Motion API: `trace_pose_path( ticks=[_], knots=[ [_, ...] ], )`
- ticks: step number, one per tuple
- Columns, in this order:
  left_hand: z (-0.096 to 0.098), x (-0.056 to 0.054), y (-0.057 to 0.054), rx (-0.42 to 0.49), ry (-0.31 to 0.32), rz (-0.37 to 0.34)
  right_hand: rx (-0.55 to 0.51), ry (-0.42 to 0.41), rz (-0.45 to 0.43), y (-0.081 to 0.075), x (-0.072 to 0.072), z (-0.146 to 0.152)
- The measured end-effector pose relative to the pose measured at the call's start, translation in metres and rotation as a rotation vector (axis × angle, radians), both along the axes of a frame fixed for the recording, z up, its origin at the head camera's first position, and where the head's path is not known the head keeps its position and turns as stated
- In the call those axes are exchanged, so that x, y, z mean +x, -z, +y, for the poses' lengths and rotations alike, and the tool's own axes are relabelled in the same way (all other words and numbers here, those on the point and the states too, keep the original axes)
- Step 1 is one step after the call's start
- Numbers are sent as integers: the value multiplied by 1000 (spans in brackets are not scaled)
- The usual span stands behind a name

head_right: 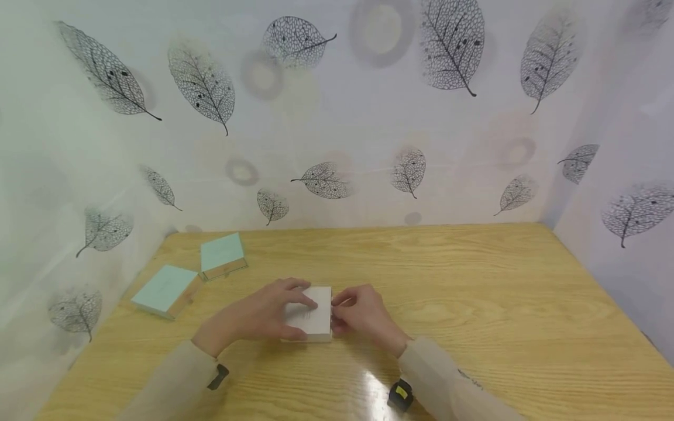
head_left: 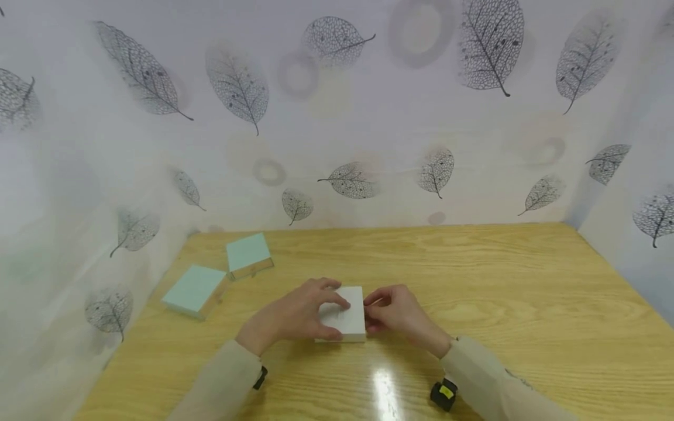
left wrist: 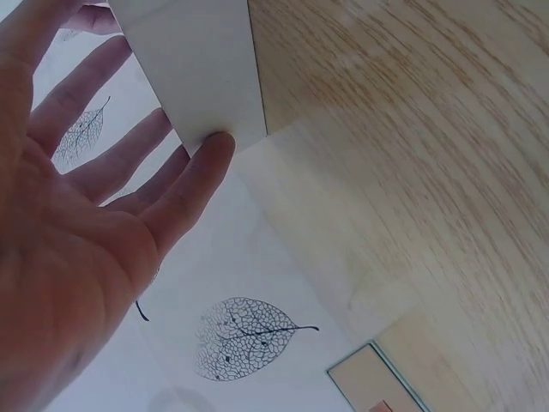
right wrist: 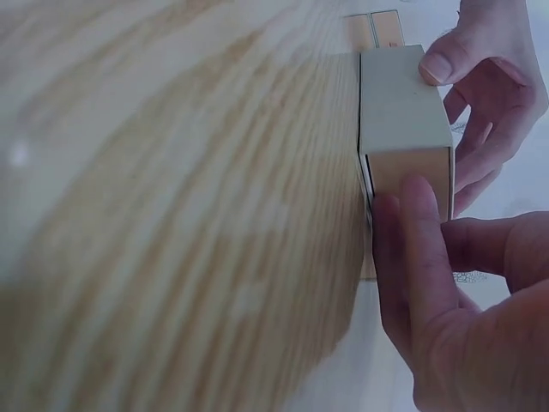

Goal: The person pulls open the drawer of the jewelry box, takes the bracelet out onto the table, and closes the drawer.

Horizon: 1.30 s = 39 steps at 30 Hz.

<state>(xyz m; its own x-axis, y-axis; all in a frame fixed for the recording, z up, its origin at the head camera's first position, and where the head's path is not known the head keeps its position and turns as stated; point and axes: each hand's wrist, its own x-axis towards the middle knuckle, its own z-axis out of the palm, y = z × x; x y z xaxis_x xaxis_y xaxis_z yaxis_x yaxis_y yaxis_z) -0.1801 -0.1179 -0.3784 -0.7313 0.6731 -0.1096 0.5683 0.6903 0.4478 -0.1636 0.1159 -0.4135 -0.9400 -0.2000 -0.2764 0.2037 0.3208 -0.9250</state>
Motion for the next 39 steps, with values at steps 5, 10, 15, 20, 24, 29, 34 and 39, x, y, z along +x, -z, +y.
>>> trace_pose_path(
  ticks=[5, 10, 15, 20, 24, 29, 34, 39],
  knots=[
    [1, -1, -1, -8, -5, -4, 24, 25, 2, -1, 0, -2],
    [0, -1, 0, -8, 0, -1, 23, 43, -2, -1, 2, -4],
    [0, -2, 0, -20, -5, -5, 12, 55, -7, -1, 4, -5],
    [0, -2, -1, -17, 1, 3, 7, 67, 4, -1, 6, -7],
    [0, -3, -1, -14, 2, 5, 20, 75, 15, -1, 6, -8],
    [0, -4, 1, -12, -2, 5, 12, 102, 5, 0, 6, -9],
    [1, -5, 0, -8, 0, -1, 8, 130, 0, 0, 6, -9],
    [1, -5, 0, -8, 0, -1, -7, 136, 7, 1, 6, -7]
  ],
)
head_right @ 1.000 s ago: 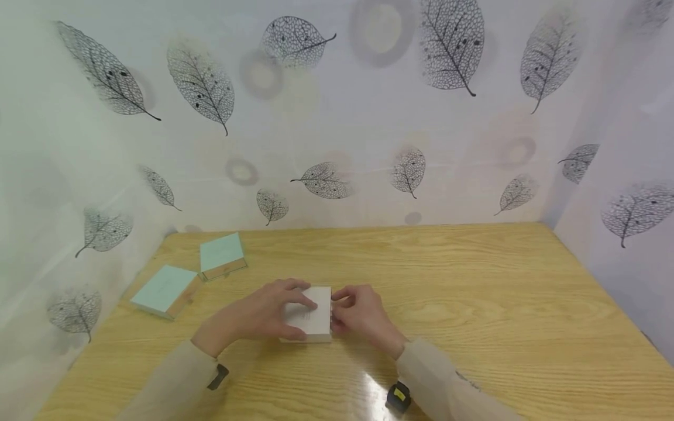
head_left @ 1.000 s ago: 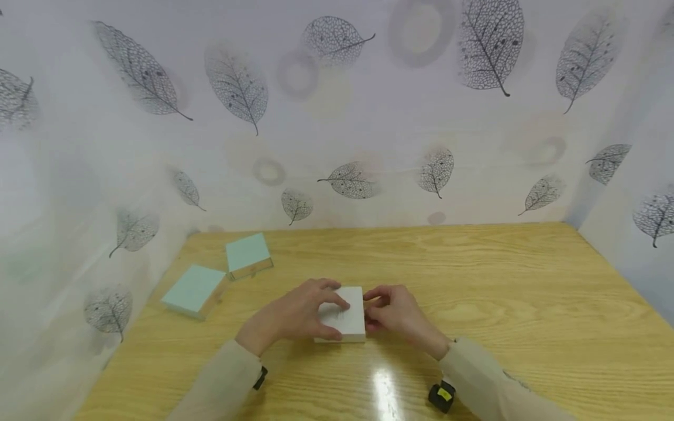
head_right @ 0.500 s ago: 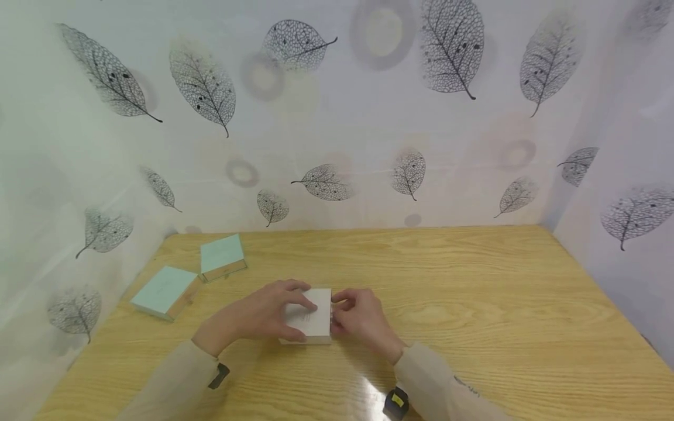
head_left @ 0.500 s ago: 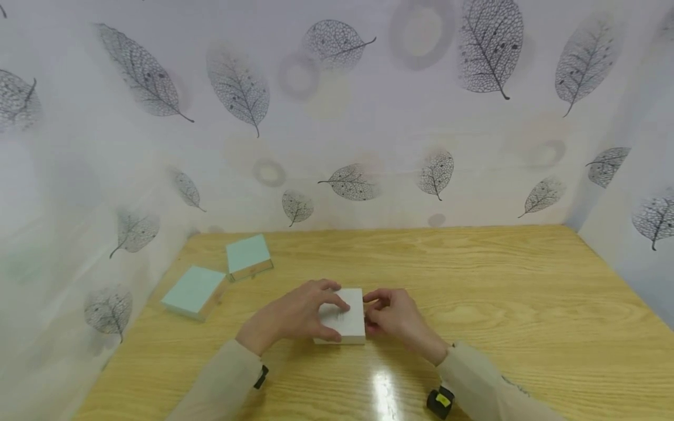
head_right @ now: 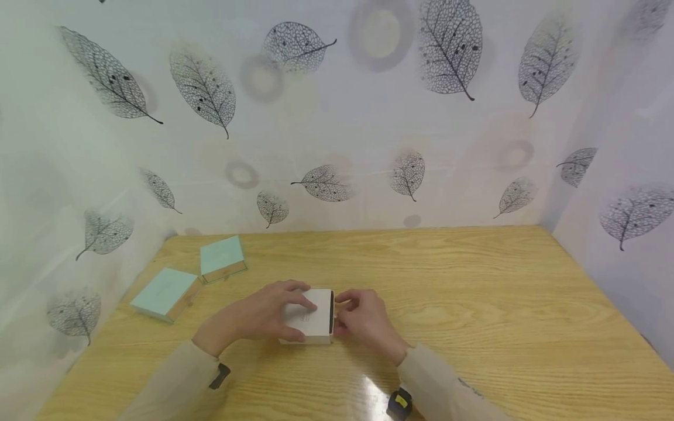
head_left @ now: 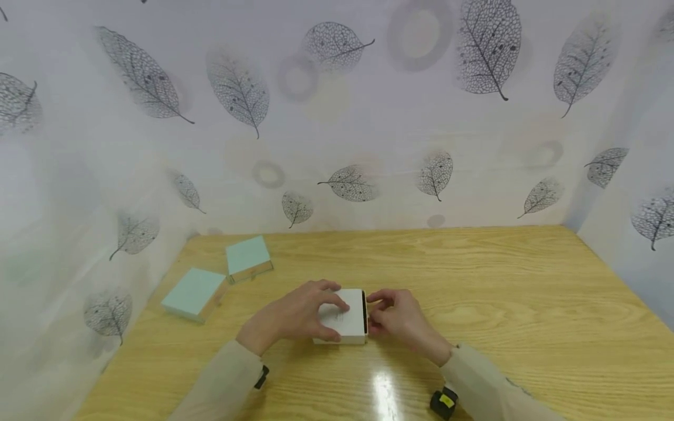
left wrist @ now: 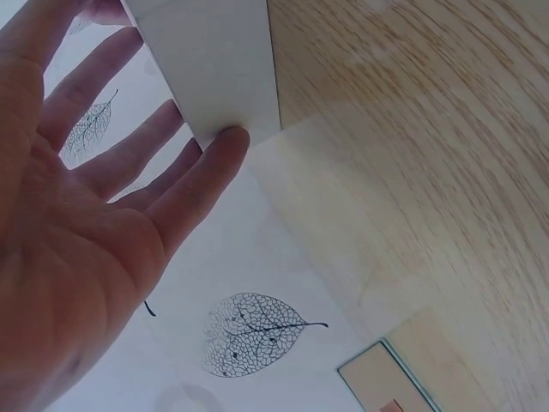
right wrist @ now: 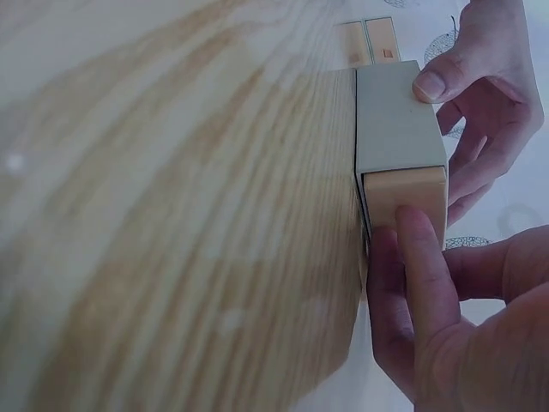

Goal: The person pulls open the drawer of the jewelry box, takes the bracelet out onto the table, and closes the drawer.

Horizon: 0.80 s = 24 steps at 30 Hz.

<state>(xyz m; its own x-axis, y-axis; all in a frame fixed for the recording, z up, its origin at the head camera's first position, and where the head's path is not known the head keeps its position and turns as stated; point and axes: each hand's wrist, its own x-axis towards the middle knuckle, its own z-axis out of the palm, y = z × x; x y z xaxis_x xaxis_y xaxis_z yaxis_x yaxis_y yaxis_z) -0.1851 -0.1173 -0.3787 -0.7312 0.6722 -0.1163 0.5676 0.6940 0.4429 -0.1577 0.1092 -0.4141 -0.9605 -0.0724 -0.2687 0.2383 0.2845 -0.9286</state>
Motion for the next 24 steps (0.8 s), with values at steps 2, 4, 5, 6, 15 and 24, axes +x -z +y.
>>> trace_pose_path(
  ticks=[2, 4, 5, 6, 15, 24],
  knots=[
    [0, 0, 0, 0, 0, 1, -4, 3, -1, 0, 0, 1],
    [0, 0, 0, 0, -1, 2, -8, 8, -2, 0, 0, 2],
    [0, 0, 0, 0, -2, 3, -8, 9, -4, -1, 0, 2],
    [0, 0, 0, 0, -1, 4, -10, 11, -6, -1, 0, 3],
    [0, -1, -1, 1, 1, -4, -14, 31, -23, -1, -1, 6],
    [0, -1, -1, 0, 1, -9, -6, 18, -22, -1, -1, 10]
  ],
)
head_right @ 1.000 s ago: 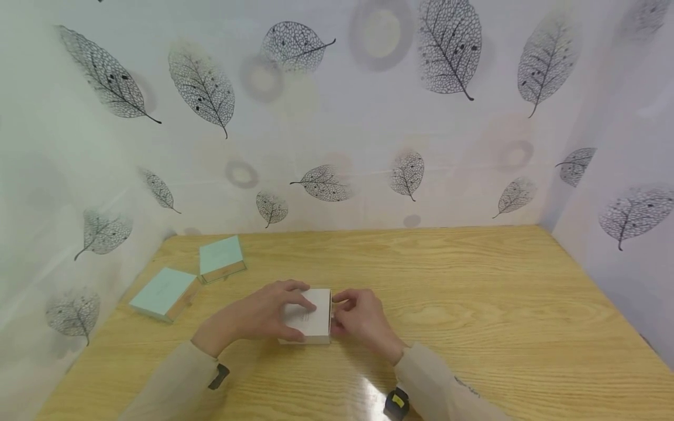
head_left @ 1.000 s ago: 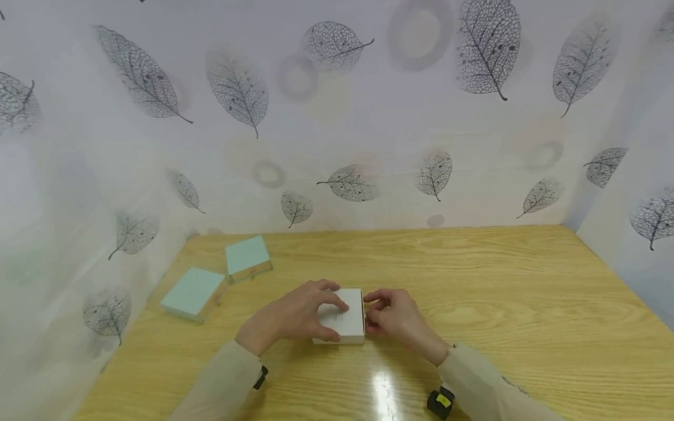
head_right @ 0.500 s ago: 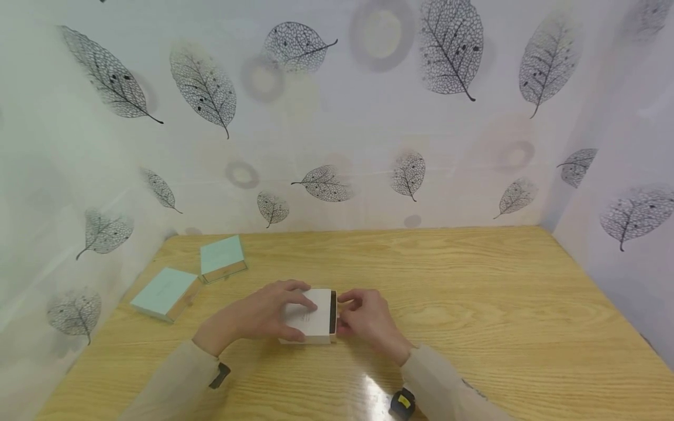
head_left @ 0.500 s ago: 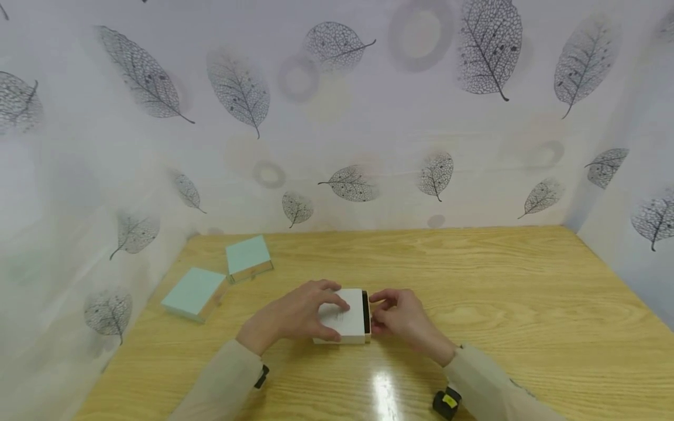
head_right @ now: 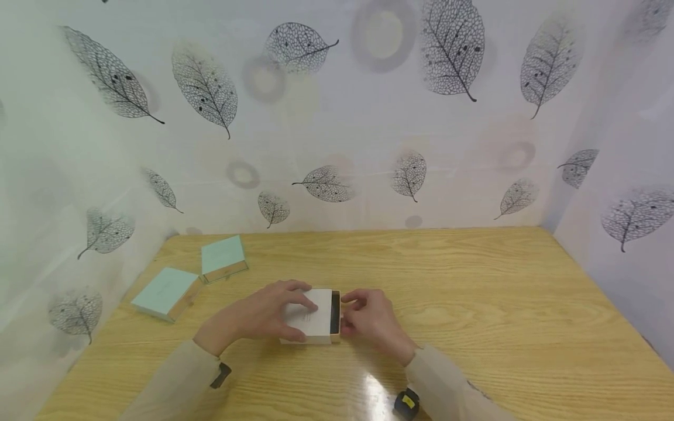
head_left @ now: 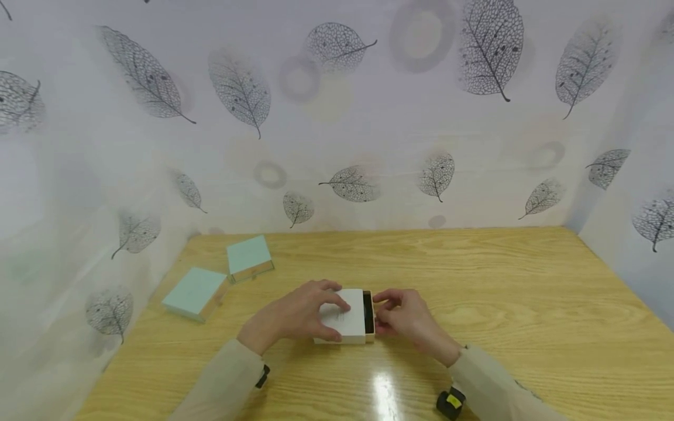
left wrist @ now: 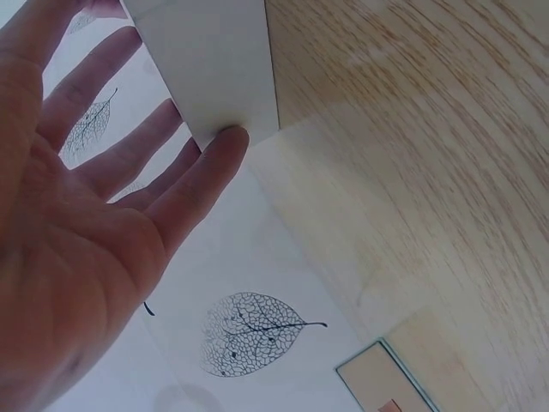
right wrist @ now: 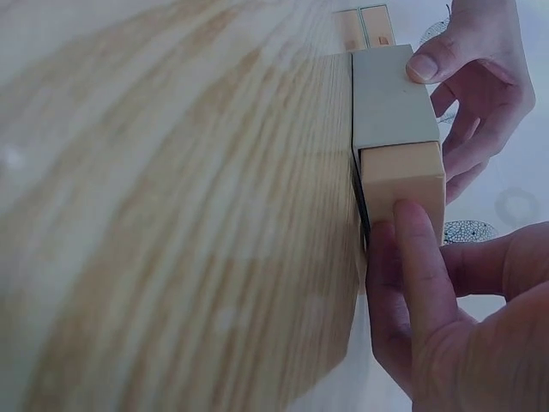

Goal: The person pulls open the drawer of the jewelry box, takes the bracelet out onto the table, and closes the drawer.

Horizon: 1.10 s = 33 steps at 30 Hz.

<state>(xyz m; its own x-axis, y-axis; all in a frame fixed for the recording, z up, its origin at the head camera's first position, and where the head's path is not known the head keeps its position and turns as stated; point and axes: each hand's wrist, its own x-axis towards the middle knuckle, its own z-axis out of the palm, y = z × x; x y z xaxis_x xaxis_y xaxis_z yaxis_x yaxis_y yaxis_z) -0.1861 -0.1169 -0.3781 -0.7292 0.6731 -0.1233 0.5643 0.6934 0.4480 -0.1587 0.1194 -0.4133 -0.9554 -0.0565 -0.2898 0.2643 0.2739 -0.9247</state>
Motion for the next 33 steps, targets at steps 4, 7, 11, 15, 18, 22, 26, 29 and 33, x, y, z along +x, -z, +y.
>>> trace_pose_path(
  ticks=[4, 7, 11, 15, 18, 22, 26, 29, 33],
  knots=[
    [1, 0, 1, -6, -2, -3, 6, -7, -2, 0, 0, 3],
    [1, -1, 2, -4, -3, -5, 12, -14, -3, 1, 0, 5],
    [2, -1, 2, -3, -9, -11, 17, -14, -8, 1, 0, 7],
    [2, 0, 2, -5, -17, -13, 7, -9, -13, 1, 0, 8],
    [2, 0, 2, -7, -21, -15, -3, -14, -13, 1, 0, 10],
    [1, 0, 1, -10, -22, -15, -2, -32, -3, 0, 0, 12],
    [0, 0, 1, -16, -18, -10, 5, -41, 2, 1, 1, 15],
    [0, 0, 1, -17, -19, -10, 5, -38, 0, 1, 1, 16],
    [0, 0, 1, -15, -20, -10, 13, -36, 2, 1, 1, 17]
  ],
)
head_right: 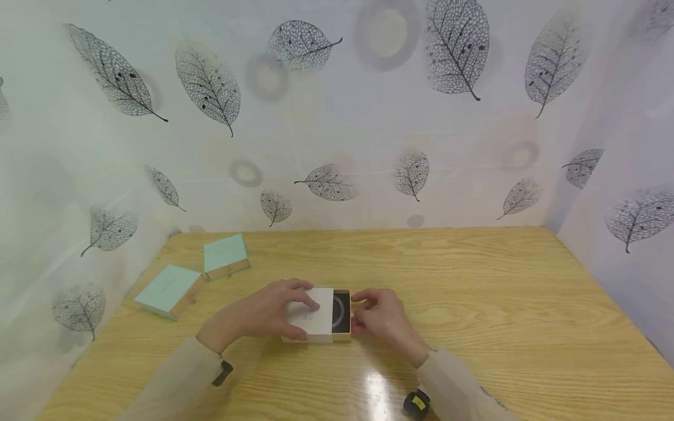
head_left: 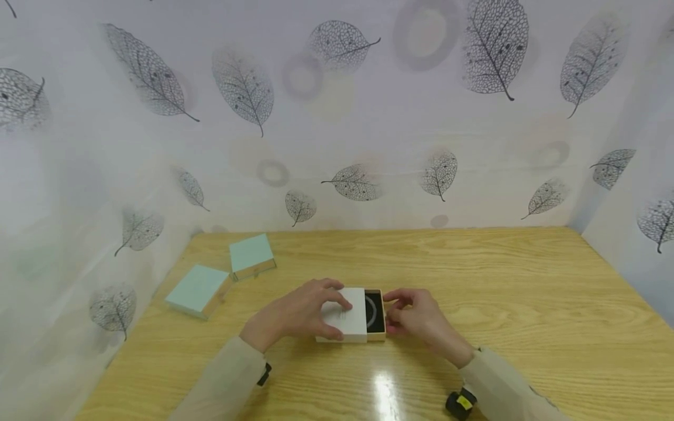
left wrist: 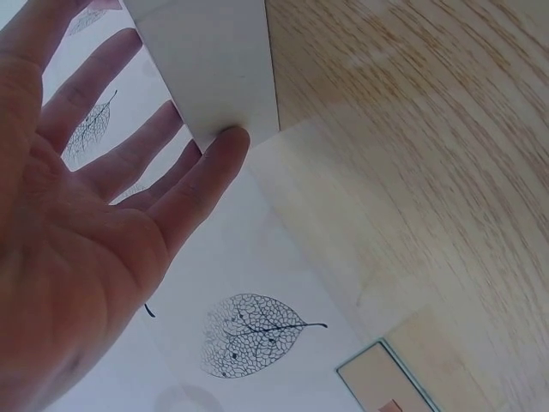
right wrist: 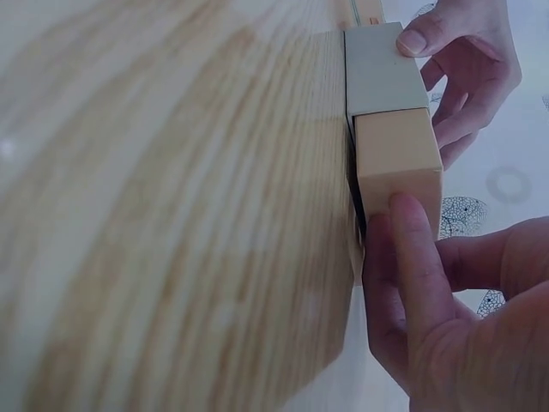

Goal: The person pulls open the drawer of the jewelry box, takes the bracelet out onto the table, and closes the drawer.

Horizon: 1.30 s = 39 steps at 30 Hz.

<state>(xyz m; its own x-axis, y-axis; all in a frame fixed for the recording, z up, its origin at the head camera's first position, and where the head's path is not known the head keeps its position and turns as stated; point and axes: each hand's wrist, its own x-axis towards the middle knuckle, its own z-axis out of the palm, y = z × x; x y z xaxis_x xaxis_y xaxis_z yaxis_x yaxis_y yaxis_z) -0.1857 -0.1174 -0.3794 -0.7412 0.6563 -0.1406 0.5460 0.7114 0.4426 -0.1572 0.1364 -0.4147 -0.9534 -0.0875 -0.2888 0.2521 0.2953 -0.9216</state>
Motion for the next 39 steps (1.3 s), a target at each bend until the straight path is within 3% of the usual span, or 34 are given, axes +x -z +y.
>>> trace_pose_path(
  ticks=[39],
  knots=[
    [0, 2, -1, 3, -20, -19, 10, 6, -5, -3, 3, 11]
  ],
)
